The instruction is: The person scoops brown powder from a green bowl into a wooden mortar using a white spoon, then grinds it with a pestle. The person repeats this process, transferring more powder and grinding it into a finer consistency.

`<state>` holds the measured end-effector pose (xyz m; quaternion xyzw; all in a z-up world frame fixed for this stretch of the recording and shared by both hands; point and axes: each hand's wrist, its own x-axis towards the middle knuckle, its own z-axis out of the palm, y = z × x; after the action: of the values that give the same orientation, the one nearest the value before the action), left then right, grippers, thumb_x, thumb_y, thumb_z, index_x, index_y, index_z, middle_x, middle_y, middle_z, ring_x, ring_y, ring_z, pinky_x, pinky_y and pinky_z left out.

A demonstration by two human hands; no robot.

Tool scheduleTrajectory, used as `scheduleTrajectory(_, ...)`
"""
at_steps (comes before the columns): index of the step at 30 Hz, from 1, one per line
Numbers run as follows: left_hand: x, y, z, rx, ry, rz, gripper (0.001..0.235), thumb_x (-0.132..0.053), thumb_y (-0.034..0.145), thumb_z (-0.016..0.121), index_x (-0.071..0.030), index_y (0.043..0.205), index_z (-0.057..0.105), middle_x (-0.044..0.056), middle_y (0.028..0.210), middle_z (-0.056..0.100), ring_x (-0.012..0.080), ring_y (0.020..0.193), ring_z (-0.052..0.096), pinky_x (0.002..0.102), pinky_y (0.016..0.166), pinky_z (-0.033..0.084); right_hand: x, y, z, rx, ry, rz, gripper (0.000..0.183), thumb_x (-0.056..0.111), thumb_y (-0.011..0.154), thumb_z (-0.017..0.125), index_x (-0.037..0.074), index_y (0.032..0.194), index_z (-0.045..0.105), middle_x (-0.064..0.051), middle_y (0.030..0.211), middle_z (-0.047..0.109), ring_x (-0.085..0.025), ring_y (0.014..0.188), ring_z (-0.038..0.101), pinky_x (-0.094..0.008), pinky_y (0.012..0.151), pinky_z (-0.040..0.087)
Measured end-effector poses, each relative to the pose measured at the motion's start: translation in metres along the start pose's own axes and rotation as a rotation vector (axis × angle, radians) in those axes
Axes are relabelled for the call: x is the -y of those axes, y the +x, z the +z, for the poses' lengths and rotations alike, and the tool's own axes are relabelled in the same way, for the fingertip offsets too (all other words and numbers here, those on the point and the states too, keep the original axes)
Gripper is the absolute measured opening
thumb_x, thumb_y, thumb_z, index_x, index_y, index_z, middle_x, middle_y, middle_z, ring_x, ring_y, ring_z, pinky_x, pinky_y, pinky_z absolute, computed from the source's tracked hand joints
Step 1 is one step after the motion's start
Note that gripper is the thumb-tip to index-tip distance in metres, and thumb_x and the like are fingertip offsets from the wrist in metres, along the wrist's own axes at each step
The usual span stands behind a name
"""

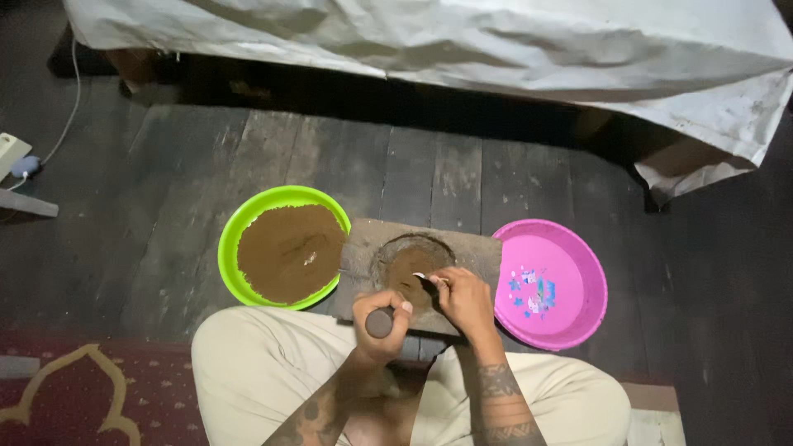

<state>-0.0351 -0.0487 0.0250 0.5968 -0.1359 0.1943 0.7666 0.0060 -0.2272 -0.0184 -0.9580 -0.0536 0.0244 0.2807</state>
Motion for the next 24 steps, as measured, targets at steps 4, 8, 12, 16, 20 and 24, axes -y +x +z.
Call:
scheduleTrajectory(4,0.001,0.004,0.001,0.008,-0.041,0.009,0.036,0.0,0.083,0.065,-0.009,0.05,0.051,0.004,0.038,0.045,0.012,0.034,0.03,0.025,0.034,0.028,-0.01,0.007,0.005,-0.06,0.119,-0.015,0.018,0.031,0.097,0.065,0.023,0.093,0.081,-0.001,0.092,0.08,-0.028,0.094,0.075,-0.042,0.084,0.059)
scheduleTrajectory(8,0.063,-0.001,-0.014,-0.005,0.065,0.047,0.037,-0.003,0.088,0.059,-0.01,0.052,0.052,0.003,0.038,0.045,0.0121,0.035,0.034,0.026,0.037,0.032,-0.01,0.003,0.001,-0.227,0.291,0.035,0.015,0.022,0.098,0.067,0.015,0.098,0.081,-0.011,0.093,0.079,-0.035,0.094,0.074,-0.044,0.08,0.058)
scheduleTrajectory(12,0.041,0.016,-0.013,-0.1,-0.005,-0.035,0.038,0.004,0.083,0.053,-0.012,0.049,0.046,-0.001,0.039,0.033,0.0096,0.04,0.025,0.023,0.04,0.03,-0.013,-0.005,-0.006,-0.195,0.209,0.023,0.013,0.017,0.093,0.072,0.012,0.099,0.082,-0.014,0.093,0.079,-0.038,0.093,0.074,-0.048,0.081,0.059)
scheduleTrajectory(16,-0.004,0.019,-0.008,-0.14,0.068,-0.024,0.036,0.002,0.08,0.06,-0.012,0.049,0.049,0.0,0.038,0.039,0.009,0.039,0.031,0.025,0.037,0.031,-0.008,-0.005,-0.003,-0.016,0.074,-0.106,0.013,0.02,0.093,0.069,0.017,0.094,0.082,-0.003,0.09,0.081,-0.028,0.091,0.075,-0.04,0.084,0.057)
scheduleTrajectory(20,0.019,0.018,-0.008,-0.042,-0.016,0.015,0.033,0.004,0.079,0.059,-0.009,0.05,0.051,0.004,0.038,0.042,0.0118,0.037,0.033,0.025,0.038,0.033,-0.015,0.016,0.001,-0.137,0.257,-0.183,0.015,0.013,0.095,0.066,0.013,0.097,0.081,-0.01,0.093,0.08,-0.036,0.093,0.073,-0.047,0.085,0.057)
scheduleTrajectory(24,0.03,0.009,-0.008,-0.079,-0.015,-0.037,0.033,0.006,0.076,0.053,-0.009,0.048,0.047,0.003,0.037,0.038,0.0113,0.04,0.025,0.025,0.039,0.031,-0.018,0.016,0.017,-0.209,0.07,-0.173,0.012,0.02,0.094,0.069,0.019,0.097,0.081,-0.001,0.092,0.08,-0.028,0.093,0.072,-0.041,0.09,0.055)
